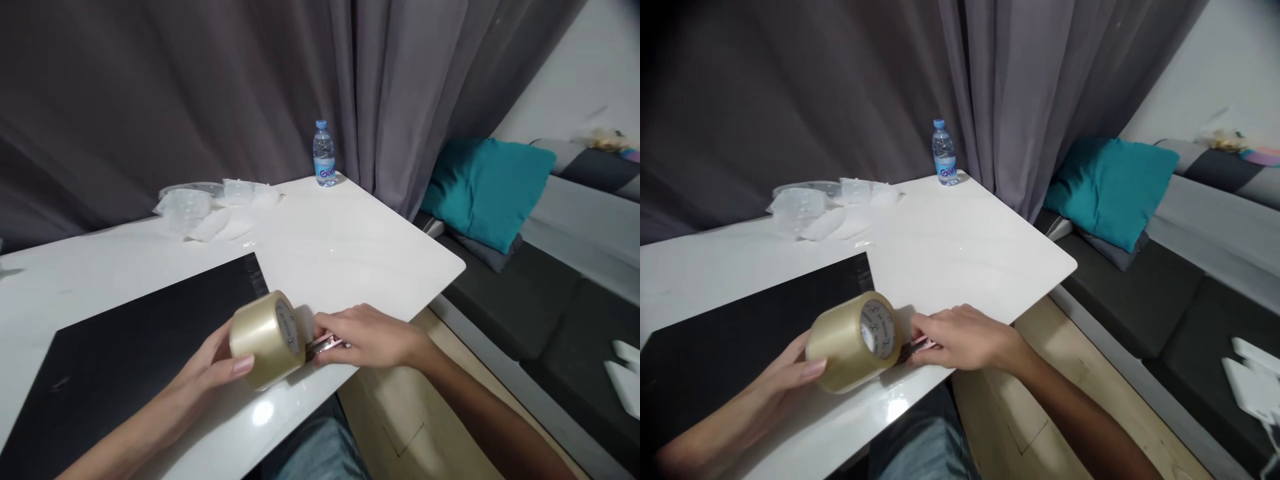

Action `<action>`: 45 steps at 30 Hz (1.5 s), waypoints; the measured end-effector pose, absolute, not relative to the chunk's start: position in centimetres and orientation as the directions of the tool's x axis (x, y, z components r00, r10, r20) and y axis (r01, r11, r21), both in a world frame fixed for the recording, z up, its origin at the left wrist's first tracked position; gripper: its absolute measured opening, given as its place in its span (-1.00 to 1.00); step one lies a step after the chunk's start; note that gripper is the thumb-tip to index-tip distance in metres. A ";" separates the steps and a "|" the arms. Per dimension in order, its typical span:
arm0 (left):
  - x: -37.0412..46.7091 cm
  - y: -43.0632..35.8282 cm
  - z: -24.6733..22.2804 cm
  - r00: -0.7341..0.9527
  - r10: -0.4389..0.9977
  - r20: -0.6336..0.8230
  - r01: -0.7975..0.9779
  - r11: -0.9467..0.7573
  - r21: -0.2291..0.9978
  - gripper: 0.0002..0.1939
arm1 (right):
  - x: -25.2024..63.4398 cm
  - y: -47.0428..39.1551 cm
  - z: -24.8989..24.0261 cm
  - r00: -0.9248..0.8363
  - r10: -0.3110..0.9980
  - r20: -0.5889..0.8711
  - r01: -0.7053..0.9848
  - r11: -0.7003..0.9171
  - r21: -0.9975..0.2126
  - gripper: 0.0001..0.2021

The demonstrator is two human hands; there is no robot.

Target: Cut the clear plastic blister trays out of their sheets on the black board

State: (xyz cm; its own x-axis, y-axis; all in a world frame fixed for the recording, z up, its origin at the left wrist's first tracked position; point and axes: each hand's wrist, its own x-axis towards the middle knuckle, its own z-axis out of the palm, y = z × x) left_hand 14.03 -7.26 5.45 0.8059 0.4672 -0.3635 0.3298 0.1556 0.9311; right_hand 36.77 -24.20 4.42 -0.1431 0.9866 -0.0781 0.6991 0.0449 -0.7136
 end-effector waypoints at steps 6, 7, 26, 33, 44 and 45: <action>14.6 -7.4 6.0 0.794 0.460 -0.398 0.362 0.168 0.917 -0.23 | 36.0 -24.0 4.1 -0.123 0.989 -0.085 0.653 0.016 -0.758 -0.76; 14.8 -7.5 6.2 0.799 0.447 -0.403 0.361 0.180 0.915 -0.22 | 36.2 -24.2 4.3 -0.123 0.988 -0.096 0.626 0.002 -0.780 -0.76; 15.6 -7.8 6.6 0.888 0.329 -0.320 0.261 0.212 0.942 -0.33 | 37.1 -24.3 6.1 -0.123 0.969 -0.215 0.720 -0.062 -0.691 -0.81; 15.9 -7.4 6.1 0.895 0.308 -0.323 0.273 0.194 0.942 -0.33 | 37.6 -23.0 5.5 -0.206 0.966 -0.156 0.653 0.017 -0.757 -0.82; 14.5 -9.0 4.7 0.854 0.474 -0.216 0.156 0.164 0.974 -0.28 | 36.8 -23.2 4.6 -0.210 0.977 -0.026 0.576 0.103 -0.811 -0.87; 14.4 -9.2 4.6 0.851 0.482 -0.207 0.148 0.156 0.976 -0.30 | 36.7 -23.3 4.6 -0.213 0.977 -0.020 0.557 0.105 -0.824 -0.88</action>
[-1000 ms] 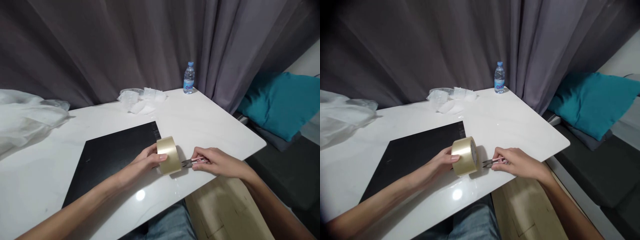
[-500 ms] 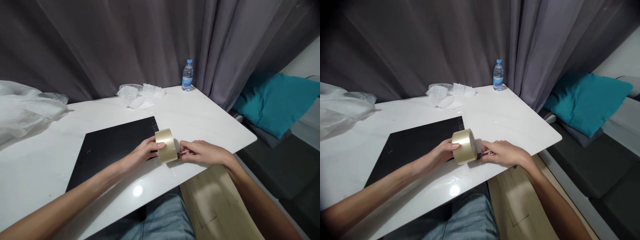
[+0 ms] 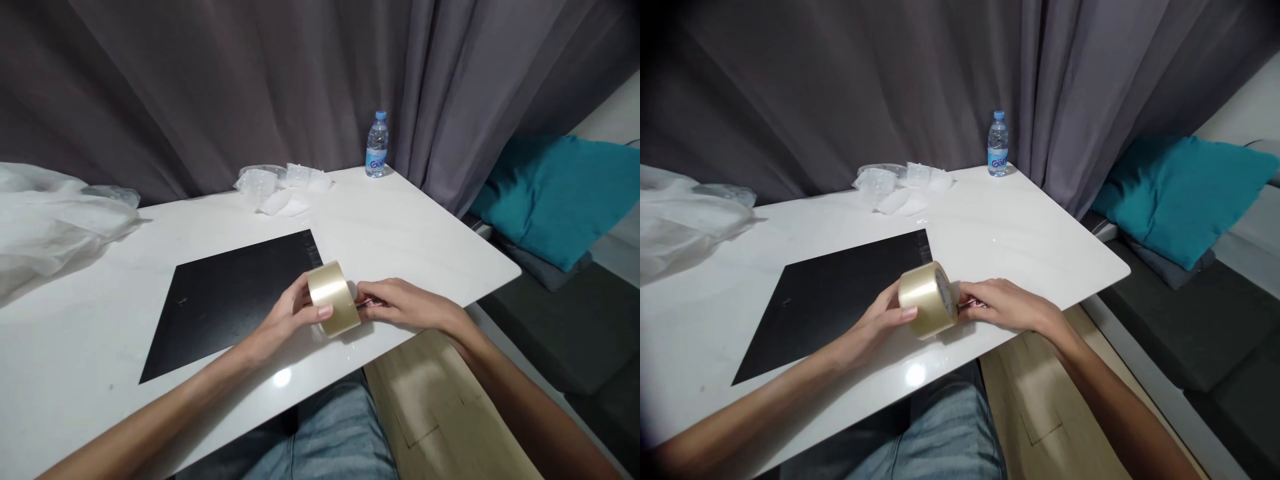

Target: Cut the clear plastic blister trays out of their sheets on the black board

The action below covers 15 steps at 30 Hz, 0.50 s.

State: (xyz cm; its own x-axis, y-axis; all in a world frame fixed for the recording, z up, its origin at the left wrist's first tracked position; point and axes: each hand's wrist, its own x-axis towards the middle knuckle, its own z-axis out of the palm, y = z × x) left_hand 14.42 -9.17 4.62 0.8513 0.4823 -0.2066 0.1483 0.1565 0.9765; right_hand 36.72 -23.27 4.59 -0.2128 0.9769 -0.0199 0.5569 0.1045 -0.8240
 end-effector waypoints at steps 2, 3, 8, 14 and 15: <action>14.3 -9.5 4.6 0.859 0.477 -0.187 0.135 0.140 0.981 -0.34 | 36.5 -23.3 4.6 -0.217 0.976 -0.015 0.522 0.103 -0.847 -0.90; 14.2 -9.6 4.6 0.864 0.472 -0.177 0.128 0.134 0.983 -0.35 | 36.5 -23.2 4.6 -0.217 0.976 -0.014 0.514 0.102 -0.852 -0.91; 14.1 -10.0 4.4 0.863 0.485 -0.142 0.078 0.149 0.986 -0.40 | 36.5 -23.1 4.4 -0.217 0.976 -0.015 0.540 0.107 -0.835 -0.89; 13.4 -9.9 3.3 0.829 0.537 -0.157 0.028 0.240 0.970 -0.34 | 37.2 -24.2 4.2 -0.136 0.986 -0.095 0.560 -0.002 -0.828 -0.85; 13.4 -9.8 3.2 0.822 0.543 -0.171 0.023 0.268 0.963 -0.35 | 37.2 -24.3 4.2 -0.123 0.987 -0.104 0.571 -0.015 -0.821 -0.84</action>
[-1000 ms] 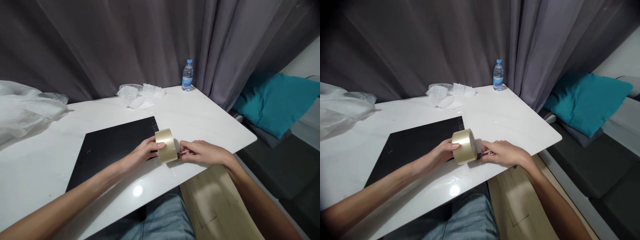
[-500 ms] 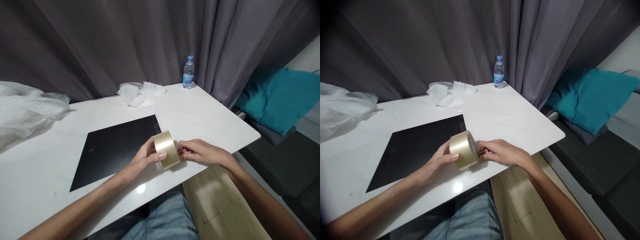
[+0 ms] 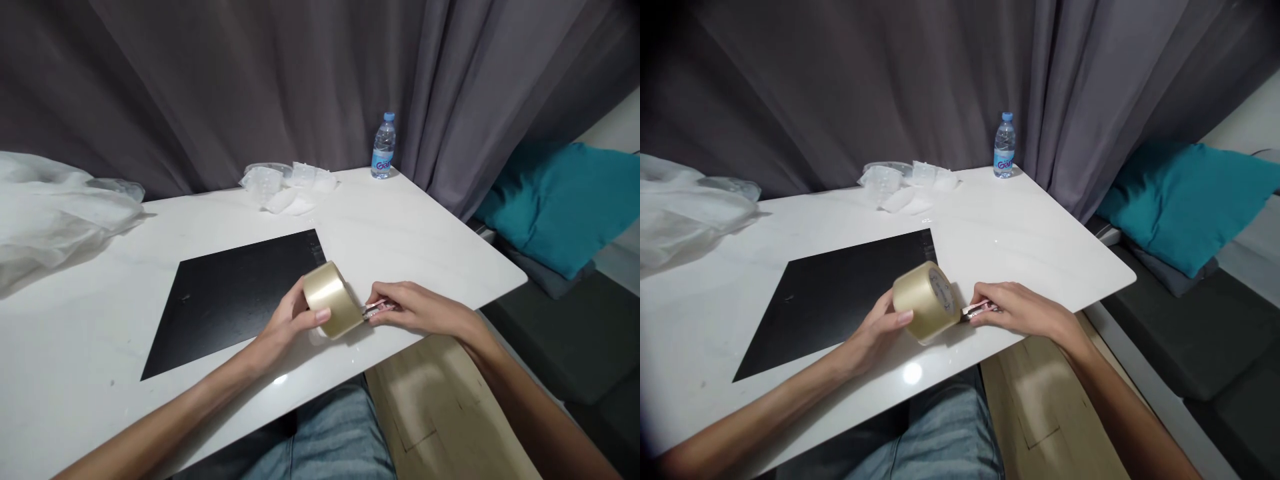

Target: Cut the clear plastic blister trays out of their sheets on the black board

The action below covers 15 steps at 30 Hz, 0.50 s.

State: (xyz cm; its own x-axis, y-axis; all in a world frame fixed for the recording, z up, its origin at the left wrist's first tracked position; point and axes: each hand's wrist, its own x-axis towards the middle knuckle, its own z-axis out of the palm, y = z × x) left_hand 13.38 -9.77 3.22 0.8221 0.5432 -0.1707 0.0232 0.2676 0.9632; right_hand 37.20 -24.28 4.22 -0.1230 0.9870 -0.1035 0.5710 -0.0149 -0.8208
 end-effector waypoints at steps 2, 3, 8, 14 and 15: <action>13.5 -9.6 3.3 0.822 0.534 -0.199 0.030 0.308 0.951 -0.35 | 37.1 -24.3 4.2 -0.120 0.988 -0.100 0.585 -0.011 -0.811 -0.85; 13.7 -9.5 3.4 0.827 0.520 -0.214 0.041 0.325 0.945 -0.35 | 37.0 -24.1 4.3 -0.126 0.988 -0.090 0.587 0.001 -0.810 -0.86; 15.0 -9.0 4.8 0.879 0.411 -0.242 0.059 0.409 0.911 -0.43 | 36.5 -22.9 4.5 -0.203 0.974 -0.098 0.545 0.029 -0.838 -0.83; 15.3 -7.9 5.4 0.890 0.371 -0.265 0.095 0.417 0.904 -0.36 | 36.4 -22.5 4.4 -0.180 0.975 -0.134 0.537 -0.017 -0.843 -0.75; 15.2 -7.8 5.4 0.895 0.360 -0.264 0.101 0.412 0.906 -0.36 | 36.6 -22.7 4.5 -0.169 0.976 -0.141 0.554 -0.024 -0.832 -0.75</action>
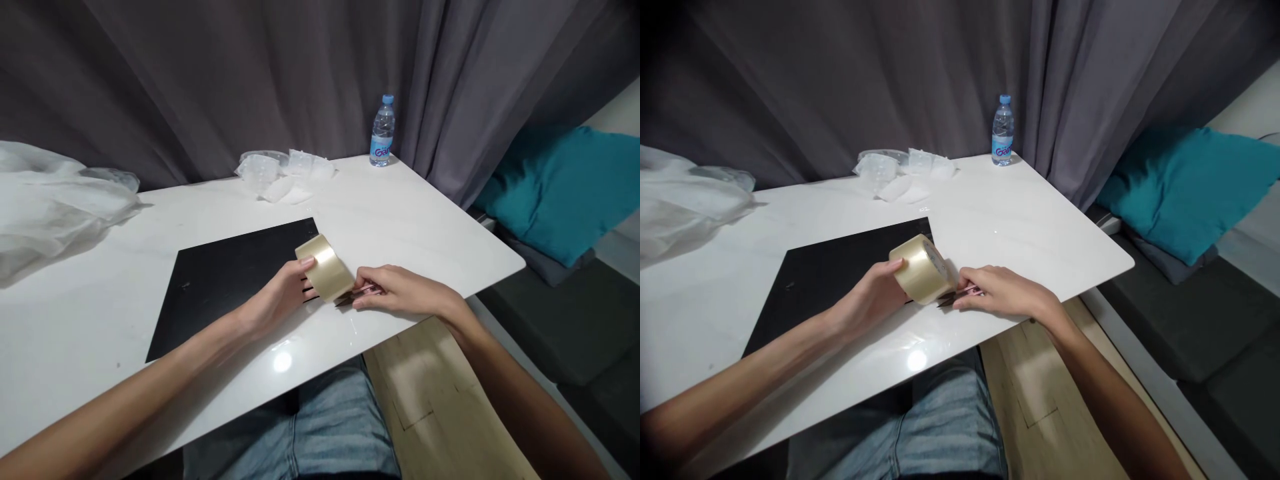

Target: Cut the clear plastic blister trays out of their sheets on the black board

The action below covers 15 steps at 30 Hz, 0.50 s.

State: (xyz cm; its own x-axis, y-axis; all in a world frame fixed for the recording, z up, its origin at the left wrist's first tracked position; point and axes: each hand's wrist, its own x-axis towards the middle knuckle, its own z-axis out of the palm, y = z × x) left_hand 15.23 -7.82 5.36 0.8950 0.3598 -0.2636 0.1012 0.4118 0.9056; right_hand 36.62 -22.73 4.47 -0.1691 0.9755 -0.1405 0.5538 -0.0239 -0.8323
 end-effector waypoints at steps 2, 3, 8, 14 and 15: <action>15.0 -7.7 5.1 0.899 0.356 -0.256 0.092 0.417 0.904 -0.36 | 37.1 -23.5 4.7 -0.156 0.976 -0.152 0.578 -0.034 -0.815 -0.74; 14.8 -7.7 5.0 0.895 0.370 -0.252 0.077 0.428 0.901 -0.36 | 37.4 -23.9 4.8 -0.146 0.977 -0.157 0.587 -0.042 -0.809 -0.75; 13.2 -7.5 5.2 0.857 0.460 -0.234 -0.076 0.561 0.824 -0.34 | 37.7 -25.7 5.2 -0.023 0.989 -0.144 0.646 -0.096 -0.757 -0.64; 11.0 -6.1 5.7 0.839 0.509 -0.190 -0.164 0.569 0.806 -0.31 | 34.5 -25.4 3.4 -0.098 0.995 -0.005 0.755 0.071 -0.652 -0.47; 10.7 -5.9 5.7 0.830 0.525 -0.188 -0.172 0.562 0.809 -0.31 | 34.0 -25.5 3.1 -0.114 0.993 0.008 0.772 0.094 -0.629 -0.46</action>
